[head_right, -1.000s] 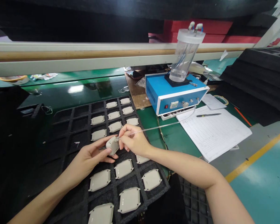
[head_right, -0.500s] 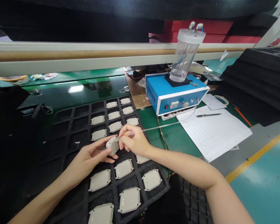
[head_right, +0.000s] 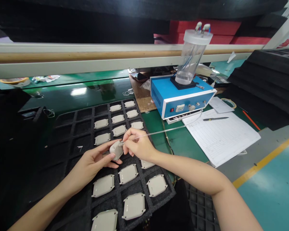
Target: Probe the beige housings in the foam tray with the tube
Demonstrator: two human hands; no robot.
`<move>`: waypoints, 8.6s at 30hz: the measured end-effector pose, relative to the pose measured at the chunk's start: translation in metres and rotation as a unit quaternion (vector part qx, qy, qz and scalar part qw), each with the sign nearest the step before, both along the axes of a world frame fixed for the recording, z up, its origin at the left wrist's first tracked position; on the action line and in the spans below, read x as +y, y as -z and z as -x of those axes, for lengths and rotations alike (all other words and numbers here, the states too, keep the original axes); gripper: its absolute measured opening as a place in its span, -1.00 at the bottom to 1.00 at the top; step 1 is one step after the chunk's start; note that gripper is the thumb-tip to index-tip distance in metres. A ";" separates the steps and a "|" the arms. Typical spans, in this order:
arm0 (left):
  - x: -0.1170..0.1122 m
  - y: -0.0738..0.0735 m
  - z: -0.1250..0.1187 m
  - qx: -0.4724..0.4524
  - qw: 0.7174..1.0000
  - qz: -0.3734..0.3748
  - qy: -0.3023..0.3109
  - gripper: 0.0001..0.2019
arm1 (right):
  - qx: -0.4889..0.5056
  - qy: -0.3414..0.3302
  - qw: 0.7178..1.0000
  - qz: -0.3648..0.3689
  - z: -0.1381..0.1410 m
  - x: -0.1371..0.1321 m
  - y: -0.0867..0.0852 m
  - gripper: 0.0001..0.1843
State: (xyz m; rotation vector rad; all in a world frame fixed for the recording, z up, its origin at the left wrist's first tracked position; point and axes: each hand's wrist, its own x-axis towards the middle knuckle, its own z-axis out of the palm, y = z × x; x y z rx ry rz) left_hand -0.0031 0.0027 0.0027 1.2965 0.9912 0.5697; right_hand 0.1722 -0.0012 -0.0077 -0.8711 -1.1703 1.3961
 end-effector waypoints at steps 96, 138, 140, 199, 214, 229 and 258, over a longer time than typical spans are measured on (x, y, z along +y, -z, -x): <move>-0.002 -0.002 0.000 -0.061 0.998 0.024 0.003 -0.59 | -0.074 0.042 0.995 -0.043 -0.001 -0.009 -0.003 -0.90; -0.002 0.002 0.001 -0.082 0.996 0.021 0.013 -0.61 | -0.091 0.033 0.994 -0.053 -0.002 -0.007 -0.004 -0.89; -0.002 0.002 0.001 -0.079 0.997 0.022 0.011 -0.61 | -0.089 0.031 0.994 -0.050 -0.002 -0.007 -0.004 -0.89; -0.001 -0.005 -0.001 -0.004 1.000 0.021 -0.005 -0.53 | -0.022 -0.012 1.000 -0.012 -0.001 -0.001 0.004 -0.90; -0.002 -0.005 -0.001 0.000 1.000 0.026 -0.001 -0.51 | -0.024 -0.013 1.000 -0.004 -0.001 -0.001 0.002 -0.90; -0.001 0.000 0.001 -0.006 1.000 0.016 0.010 -0.51 | -0.019 -0.016 1.000 0.003 0.000 -0.001 0.002 -0.89; -0.001 0.002 0.006 -0.138 0.986 0.078 -0.053 -0.77 | -0.005 0.018 0.995 0.096 0.004 0.005 0.000 -0.66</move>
